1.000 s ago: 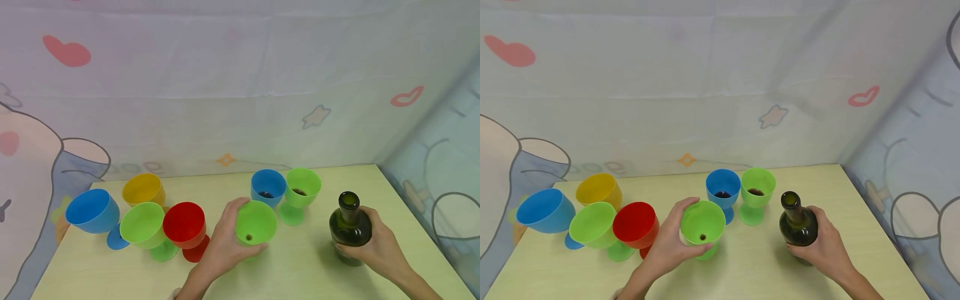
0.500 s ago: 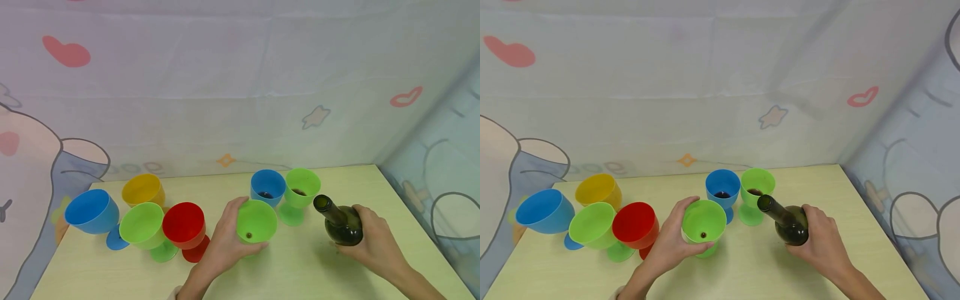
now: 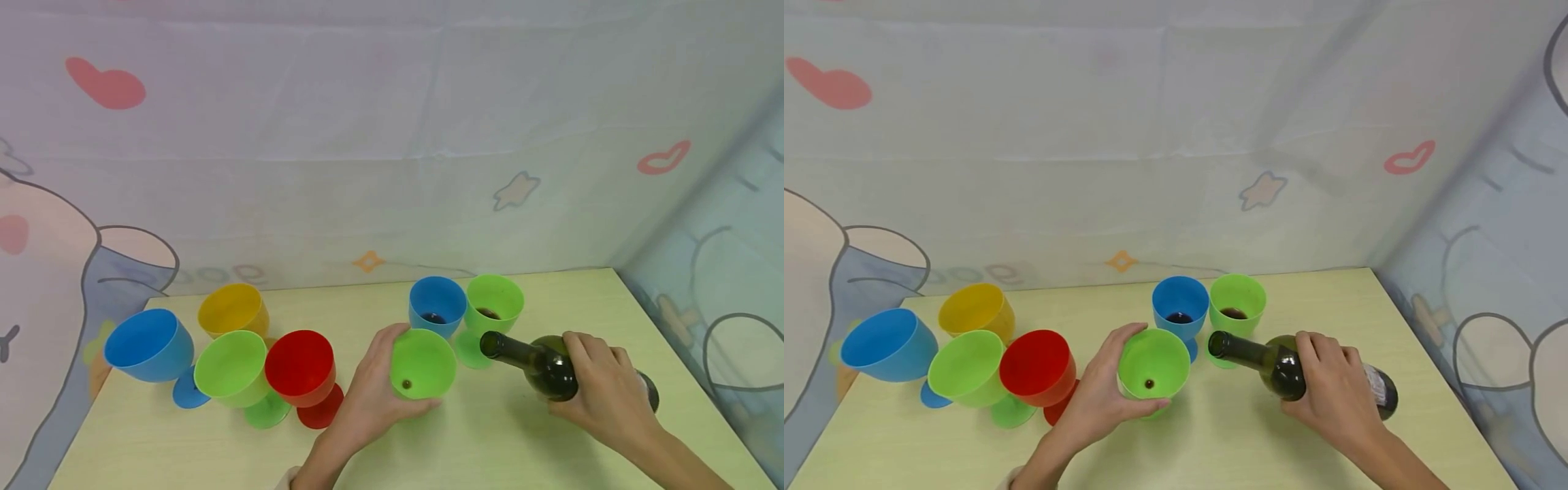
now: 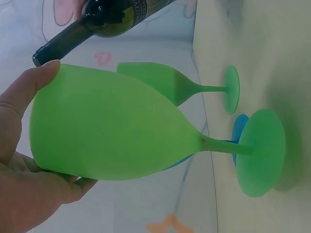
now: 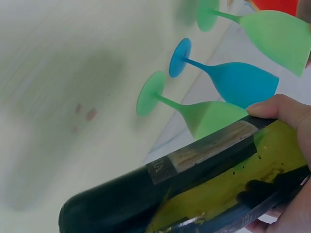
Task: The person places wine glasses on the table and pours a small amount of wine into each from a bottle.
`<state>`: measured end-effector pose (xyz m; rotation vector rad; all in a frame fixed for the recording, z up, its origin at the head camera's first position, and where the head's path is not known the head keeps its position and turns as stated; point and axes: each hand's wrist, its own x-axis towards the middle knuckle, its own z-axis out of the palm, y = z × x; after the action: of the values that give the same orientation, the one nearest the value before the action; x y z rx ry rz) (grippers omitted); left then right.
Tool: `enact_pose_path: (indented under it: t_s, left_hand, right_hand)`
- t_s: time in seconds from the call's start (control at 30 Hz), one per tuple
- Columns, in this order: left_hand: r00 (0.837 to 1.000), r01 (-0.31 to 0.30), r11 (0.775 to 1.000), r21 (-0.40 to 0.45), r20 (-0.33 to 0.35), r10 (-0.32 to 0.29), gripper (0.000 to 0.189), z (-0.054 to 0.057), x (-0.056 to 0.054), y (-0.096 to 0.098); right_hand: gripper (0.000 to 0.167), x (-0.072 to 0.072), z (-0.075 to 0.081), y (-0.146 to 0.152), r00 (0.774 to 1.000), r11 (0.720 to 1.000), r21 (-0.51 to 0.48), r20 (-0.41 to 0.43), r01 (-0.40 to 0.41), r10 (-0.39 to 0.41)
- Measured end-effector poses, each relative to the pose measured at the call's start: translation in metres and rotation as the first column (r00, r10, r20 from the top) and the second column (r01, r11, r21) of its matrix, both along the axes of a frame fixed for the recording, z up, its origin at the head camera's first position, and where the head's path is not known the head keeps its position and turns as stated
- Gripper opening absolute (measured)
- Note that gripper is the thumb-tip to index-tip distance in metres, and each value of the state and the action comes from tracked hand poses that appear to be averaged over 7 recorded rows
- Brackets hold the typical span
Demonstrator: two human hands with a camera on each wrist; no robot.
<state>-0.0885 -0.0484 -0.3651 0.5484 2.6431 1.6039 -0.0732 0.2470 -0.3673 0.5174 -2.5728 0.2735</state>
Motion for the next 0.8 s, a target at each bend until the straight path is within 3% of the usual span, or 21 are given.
enact_pose_path:
  t_s: [0.47, 0.8]
  left_hand:
    - [0.999, -0.007, 0.998, -0.063, 0.032, 0.009, 0.083, 0.002, 0.001, 0.003]
    - [0.999, 0.022, 0.999, -0.031, 0.024, -0.021, 0.084, 0.003, 0.001, 0.004]
  right_hand:
    - [0.076, -0.005, 0.011, -0.009, 0.998, 0.991, 0.137, -0.067, 0.015, -0.006]
    - [0.079, -0.006, 0.014, -0.014, 0.994, 0.981, 0.192, -0.108, -0.002, 0.023]
